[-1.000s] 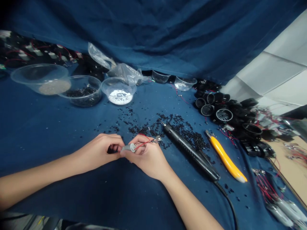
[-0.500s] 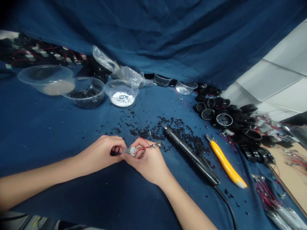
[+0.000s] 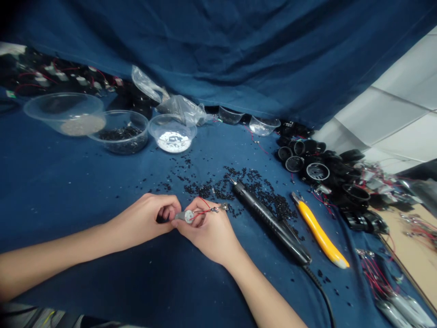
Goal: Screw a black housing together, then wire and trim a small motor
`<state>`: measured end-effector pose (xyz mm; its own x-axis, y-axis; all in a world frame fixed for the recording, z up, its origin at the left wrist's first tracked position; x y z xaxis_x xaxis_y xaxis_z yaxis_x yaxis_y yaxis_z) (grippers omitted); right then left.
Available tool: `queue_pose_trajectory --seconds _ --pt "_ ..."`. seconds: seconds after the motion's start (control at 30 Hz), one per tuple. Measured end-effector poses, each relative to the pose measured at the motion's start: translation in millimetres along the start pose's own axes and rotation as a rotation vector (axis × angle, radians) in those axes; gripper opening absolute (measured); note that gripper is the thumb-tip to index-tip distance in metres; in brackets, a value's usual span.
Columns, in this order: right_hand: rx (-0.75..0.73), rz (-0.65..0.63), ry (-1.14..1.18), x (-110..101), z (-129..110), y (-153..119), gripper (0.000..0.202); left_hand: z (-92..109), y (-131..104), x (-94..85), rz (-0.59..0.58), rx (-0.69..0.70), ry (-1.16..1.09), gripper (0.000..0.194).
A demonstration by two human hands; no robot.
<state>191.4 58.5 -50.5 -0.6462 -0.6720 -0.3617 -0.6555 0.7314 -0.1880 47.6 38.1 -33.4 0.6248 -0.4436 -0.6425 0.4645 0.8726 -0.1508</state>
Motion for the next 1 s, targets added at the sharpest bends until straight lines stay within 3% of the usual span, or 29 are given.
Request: queue_pose_trajectory --seconds 0.2,0.4,0.7,1.0 --pt "0.007 0.005 -0.014 -2 -2 0 0.025 -2 1 1.4 -0.004 0.015 0.017 0.012" --pt "0.122 -0.037 0.117 -7 5 3 0.030 -3 2 3.4 -0.029 0.057 0.081 0.015" --pt "0.105 0.001 0.261 -16 7 4 0.033 -2 -6 13.4 -0.056 0.111 0.276 0.011" --pt "-0.008 0.182 0.331 -36 2 -1 0.036 3 -4 3.8 -0.057 0.083 0.097 0.014"
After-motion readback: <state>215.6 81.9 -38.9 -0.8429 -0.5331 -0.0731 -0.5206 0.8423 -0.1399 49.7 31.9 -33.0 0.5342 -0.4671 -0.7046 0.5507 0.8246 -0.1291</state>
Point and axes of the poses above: each hand's wrist, its own y-axis towards the middle knuckle, its own x-axis out of the palm, z = x × y, the point moved 5 cm from there along y, towards the middle knuckle, and after that the axes turned 12 degrees about -z, right-handed, at the moved point
